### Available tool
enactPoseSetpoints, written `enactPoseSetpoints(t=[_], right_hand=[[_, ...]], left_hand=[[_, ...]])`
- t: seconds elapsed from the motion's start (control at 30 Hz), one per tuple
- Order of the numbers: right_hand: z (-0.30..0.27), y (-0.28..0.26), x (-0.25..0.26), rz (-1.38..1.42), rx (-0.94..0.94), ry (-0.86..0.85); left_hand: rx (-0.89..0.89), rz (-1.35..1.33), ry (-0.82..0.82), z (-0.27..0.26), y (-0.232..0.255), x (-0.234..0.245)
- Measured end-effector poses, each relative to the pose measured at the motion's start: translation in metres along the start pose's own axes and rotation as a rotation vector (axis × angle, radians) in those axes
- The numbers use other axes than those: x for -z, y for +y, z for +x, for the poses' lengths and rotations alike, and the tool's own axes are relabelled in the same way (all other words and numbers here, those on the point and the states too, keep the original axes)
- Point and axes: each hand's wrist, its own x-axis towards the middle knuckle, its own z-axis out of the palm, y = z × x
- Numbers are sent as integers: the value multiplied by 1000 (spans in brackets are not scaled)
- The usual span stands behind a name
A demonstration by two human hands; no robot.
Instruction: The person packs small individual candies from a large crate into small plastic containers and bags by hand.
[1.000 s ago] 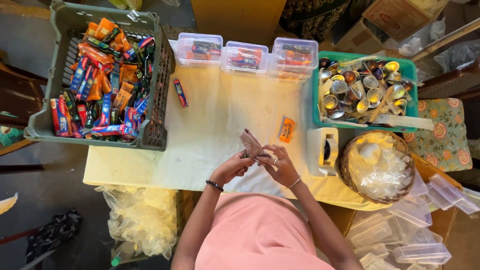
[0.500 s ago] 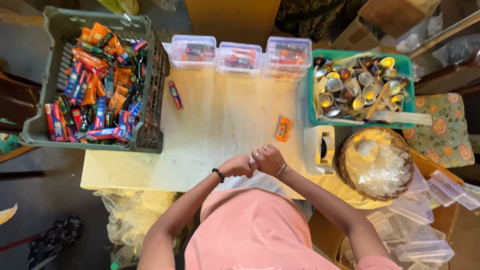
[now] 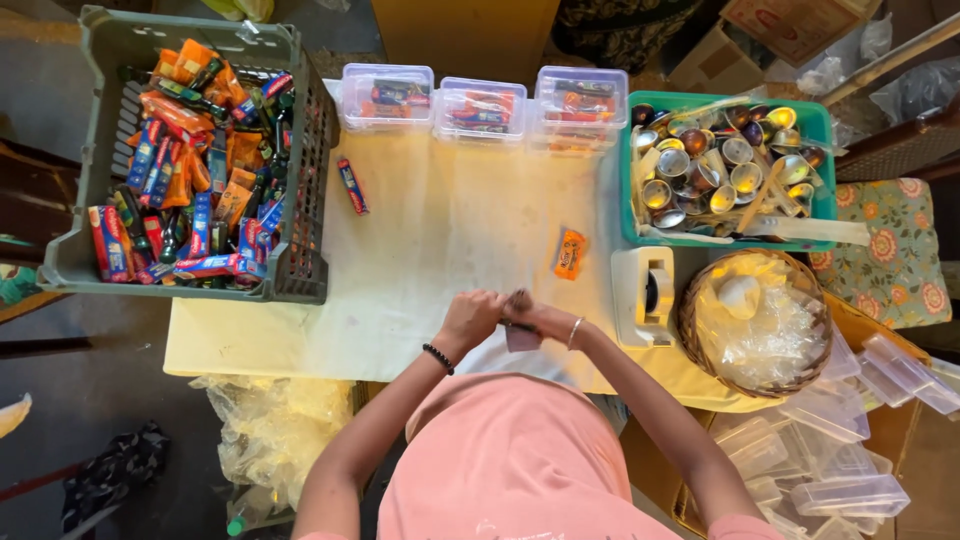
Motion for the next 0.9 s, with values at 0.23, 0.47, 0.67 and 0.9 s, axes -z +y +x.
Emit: enactPoseSetpoints(t=[0.23, 0.47, 0.67, 0.9], right_hand=[[-22, -29, 6, -276, 391, 728], [-66, -72, -45, -1025, 734, 387], [-78, -89, -95, -1577, 596, 622], [-13, -32, -42, -1718, 746, 797]], left_hand=[[367, -223, -39, -8, 4, 5], [506, -263, -104, -6, -3, 2], [651, -522, -262, 2, -11, 9], [641, -1374, -775, 9, -3, 6]])
